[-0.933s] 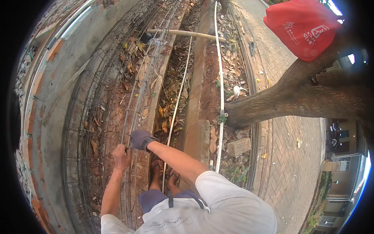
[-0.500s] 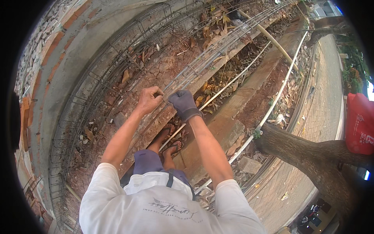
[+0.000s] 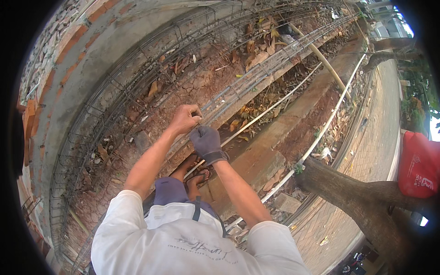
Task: The person walks along a construction site and repeatedly places and adjusts steel rebar rods into a foundation trench. They handle the rods by hand, positioning them along the length of the trench and occasionally stepping over the trench to reach different sections.
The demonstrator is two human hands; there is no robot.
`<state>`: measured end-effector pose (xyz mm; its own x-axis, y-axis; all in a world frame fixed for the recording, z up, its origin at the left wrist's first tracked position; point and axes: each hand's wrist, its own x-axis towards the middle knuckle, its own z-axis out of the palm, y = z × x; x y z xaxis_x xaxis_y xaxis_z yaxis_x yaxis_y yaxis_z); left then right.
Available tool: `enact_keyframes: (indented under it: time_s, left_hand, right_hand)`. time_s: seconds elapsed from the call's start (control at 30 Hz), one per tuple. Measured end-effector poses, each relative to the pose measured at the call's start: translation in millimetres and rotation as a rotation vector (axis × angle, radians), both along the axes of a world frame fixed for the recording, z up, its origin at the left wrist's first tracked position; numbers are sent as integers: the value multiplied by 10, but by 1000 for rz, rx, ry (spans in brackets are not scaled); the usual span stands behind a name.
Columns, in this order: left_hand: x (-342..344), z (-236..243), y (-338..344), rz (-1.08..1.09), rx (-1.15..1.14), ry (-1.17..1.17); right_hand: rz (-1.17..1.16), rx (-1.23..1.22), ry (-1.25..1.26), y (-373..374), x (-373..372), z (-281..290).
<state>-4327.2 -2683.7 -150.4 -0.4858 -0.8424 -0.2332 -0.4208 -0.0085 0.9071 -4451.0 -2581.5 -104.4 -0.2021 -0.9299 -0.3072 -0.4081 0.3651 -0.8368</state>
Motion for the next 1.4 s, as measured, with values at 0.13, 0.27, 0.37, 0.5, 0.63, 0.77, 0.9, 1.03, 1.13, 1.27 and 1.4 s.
enact_keyframes:
  time_s: [0.13,0.27,0.37,0.5,0.63,0.77,0.9,1.03,1.13,1.27,1.4]
  left_hand:
    - [-175,-5,-342,-342,-59,-61]
    - [-421,-68,-502,-659,-208,-199]
    - [-581,-82,-547,-943,-257,-286]
    - [-590,-37,-665,-1060,71,-286]
    - [-458,-21,-665,-825,556,-84]
    - [-503,-23,-637,-881,531,-329]
    - [-482,61,-617,-940,234,-352]
    - [-207,165,-321,-769,-270,-264]
    - [-158,170,-207,-841,-490,-403]
    - [-306,243,-341,-1124,-568,-526]
    - [-394,365,-287,-1073,-621,-417]
  right_hand:
    - [-64,-99,31,116,275,-106]
    - [-215,-134,8,73,584,-173]
    - [-294,-149,-9,17,663,-159]
    - [-243,-29,-119,-77,295,-133]
    - [-275,88,-314,-201,-286,-161]
    - [-293,122,-356,-192,-576,-232]
    - [-377,178,-432,-29,-629,-317]
    - [-445,117,-432,21,-601,-458]
    - [-409,89,-268,30,-584,-545]
    - [-362,224,-419,232,-454,-463]
    - [-299,356,-342,591,-321,-179]
